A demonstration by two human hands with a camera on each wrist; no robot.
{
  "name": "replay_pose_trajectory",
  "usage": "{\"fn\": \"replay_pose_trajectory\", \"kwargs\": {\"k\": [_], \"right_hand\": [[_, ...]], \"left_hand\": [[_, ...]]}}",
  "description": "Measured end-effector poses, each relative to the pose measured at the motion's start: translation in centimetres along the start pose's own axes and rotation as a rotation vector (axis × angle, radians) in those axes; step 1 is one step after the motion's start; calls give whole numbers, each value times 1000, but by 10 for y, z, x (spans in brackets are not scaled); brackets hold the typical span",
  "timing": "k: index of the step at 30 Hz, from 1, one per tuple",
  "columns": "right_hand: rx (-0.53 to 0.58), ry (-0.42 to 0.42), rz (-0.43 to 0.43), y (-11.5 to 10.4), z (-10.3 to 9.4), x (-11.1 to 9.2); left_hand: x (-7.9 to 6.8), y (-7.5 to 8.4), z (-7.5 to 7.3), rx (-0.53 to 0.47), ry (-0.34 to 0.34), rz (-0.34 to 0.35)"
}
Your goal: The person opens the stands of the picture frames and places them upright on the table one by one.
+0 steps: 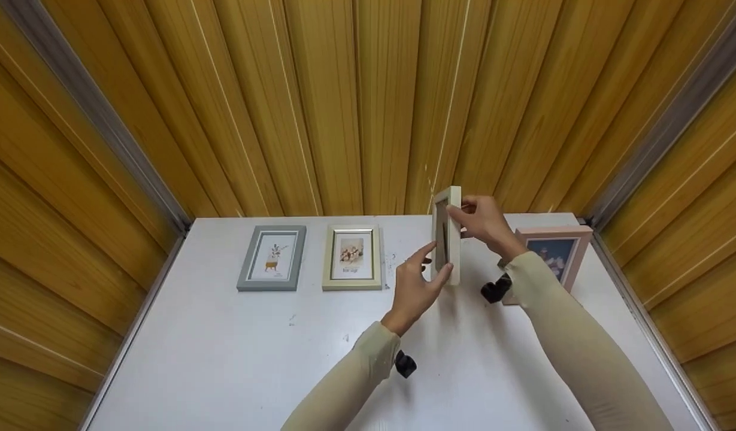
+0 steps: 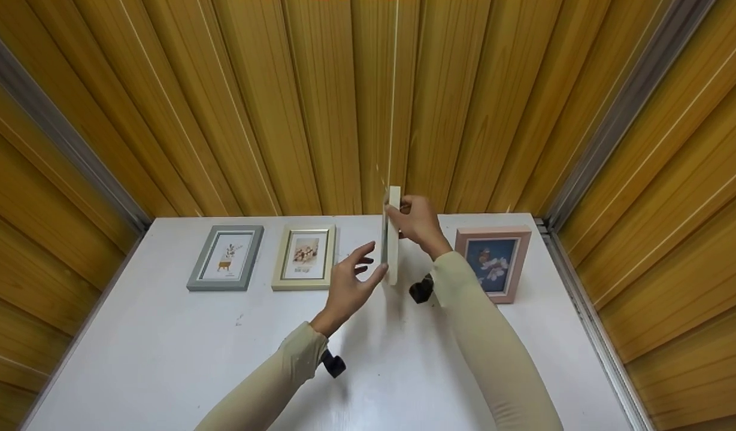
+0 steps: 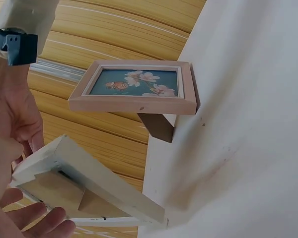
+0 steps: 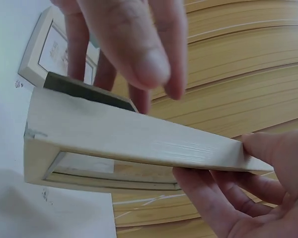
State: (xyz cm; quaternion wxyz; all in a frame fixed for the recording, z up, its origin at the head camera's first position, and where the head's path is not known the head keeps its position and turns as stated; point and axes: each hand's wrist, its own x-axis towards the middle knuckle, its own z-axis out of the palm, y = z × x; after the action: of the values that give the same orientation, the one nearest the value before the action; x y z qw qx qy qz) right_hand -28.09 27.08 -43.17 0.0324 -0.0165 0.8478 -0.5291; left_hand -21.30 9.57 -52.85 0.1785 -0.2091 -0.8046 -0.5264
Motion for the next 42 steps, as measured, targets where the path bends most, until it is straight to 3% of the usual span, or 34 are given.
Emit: {"fn": "replay_pose_trajectory", "kwargs": {"k": [5, 10, 24, 34, 38, 42], "right_hand": [[6, 3, -47, 7, -8, -10], [40, 1, -38, 13, -10, -19], [39, 6, -75, 28, -4, -28], [-56, 37, -43, 29, -7, -34], [-115, 57, -63, 31, -6, -37], [-90, 51, -95, 35, -3, -40]], "left_hand": [[-7, -2, -4, -33, -134, -32], [-13, -4, -4, -12, -188, -41], [-21, -12, -2, 9, -204, 12], [-15, -25, -23, -22, -206, 18], [-12, -33, -33, -33, -182, 17], [-9, -39, -40, -29, -175, 17]]}}
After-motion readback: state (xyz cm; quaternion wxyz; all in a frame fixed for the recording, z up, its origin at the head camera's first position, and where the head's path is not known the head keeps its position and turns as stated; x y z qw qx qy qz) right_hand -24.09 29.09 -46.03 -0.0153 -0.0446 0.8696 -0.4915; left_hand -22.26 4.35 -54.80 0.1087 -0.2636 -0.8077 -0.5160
